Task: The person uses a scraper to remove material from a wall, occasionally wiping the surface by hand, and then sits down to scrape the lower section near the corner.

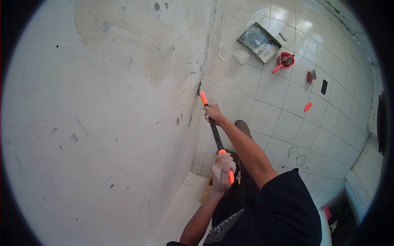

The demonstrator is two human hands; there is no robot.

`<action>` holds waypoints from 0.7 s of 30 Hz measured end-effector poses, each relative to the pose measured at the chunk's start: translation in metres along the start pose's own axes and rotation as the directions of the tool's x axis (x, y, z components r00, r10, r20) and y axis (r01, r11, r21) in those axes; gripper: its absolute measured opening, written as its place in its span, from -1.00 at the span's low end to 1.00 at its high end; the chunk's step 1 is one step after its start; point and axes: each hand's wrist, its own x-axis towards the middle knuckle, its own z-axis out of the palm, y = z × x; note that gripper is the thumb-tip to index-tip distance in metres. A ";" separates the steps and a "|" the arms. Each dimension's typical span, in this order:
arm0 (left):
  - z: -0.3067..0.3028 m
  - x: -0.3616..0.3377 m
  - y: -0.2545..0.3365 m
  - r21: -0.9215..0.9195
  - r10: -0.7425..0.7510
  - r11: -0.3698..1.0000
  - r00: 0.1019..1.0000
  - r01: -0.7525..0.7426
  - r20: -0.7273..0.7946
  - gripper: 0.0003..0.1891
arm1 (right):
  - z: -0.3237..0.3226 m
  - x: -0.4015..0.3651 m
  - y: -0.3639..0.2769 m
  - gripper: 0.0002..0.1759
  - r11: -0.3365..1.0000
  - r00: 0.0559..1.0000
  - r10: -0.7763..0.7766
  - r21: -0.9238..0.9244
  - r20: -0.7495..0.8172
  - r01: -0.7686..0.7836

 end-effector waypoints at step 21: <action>-0.021 -0.031 0.108 0.169 0.244 0.953 0.967 -0.252 0.068 -0.62 | 0.061 -0.092 -0.022 -0.76 1.000 1.000 0.003 0.000 0.012 -0.003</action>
